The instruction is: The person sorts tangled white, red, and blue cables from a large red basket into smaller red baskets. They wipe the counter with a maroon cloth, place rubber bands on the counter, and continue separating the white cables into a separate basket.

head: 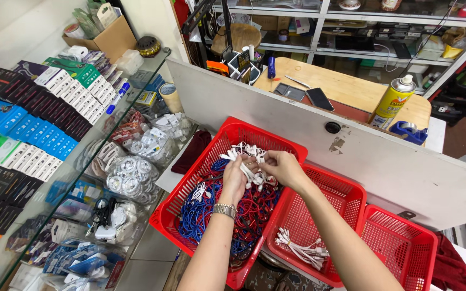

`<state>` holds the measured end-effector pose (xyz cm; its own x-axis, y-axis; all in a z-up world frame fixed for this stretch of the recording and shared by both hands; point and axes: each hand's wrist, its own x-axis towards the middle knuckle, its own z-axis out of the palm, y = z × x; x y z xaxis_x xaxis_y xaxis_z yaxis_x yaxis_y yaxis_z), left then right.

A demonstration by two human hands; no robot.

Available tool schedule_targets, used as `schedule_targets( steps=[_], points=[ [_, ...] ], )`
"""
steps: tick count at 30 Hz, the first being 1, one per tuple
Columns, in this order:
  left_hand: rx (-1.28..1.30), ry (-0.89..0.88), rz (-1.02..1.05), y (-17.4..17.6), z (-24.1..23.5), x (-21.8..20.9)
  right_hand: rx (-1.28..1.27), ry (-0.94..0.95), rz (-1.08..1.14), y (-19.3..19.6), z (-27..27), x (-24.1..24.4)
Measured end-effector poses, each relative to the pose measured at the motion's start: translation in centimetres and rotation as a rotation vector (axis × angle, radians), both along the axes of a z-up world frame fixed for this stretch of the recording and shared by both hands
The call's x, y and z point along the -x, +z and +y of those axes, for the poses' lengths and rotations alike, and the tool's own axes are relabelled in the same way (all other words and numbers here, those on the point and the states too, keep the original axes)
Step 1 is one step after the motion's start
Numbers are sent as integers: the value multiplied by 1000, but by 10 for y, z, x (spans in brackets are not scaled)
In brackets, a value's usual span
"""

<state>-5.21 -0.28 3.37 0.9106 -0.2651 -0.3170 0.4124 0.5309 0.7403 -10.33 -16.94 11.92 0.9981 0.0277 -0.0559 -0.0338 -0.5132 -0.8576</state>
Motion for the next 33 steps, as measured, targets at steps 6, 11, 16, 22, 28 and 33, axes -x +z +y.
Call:
schedule_targets(
  steps=[6,11,16,22,28,33],
  points=[
    [168,-107,-22,13,-7,9,131,26,-15,5,18,-7],
    [149,-40,-12,27,0,12,138,49,-64,8,5,0],
    [-188,-61,-189,39,4,14,23,39,14,22,-4,-6],
    [-312,-148,-165,30,0,16,-225,-20,77,10,23,-49],
    [-200,-26,-103,9,48,-14,-414,3,50,-58,14,-117],
    [3,14,53,2,79,-19,433,-19,25,-153,8,-143]
  ],
)
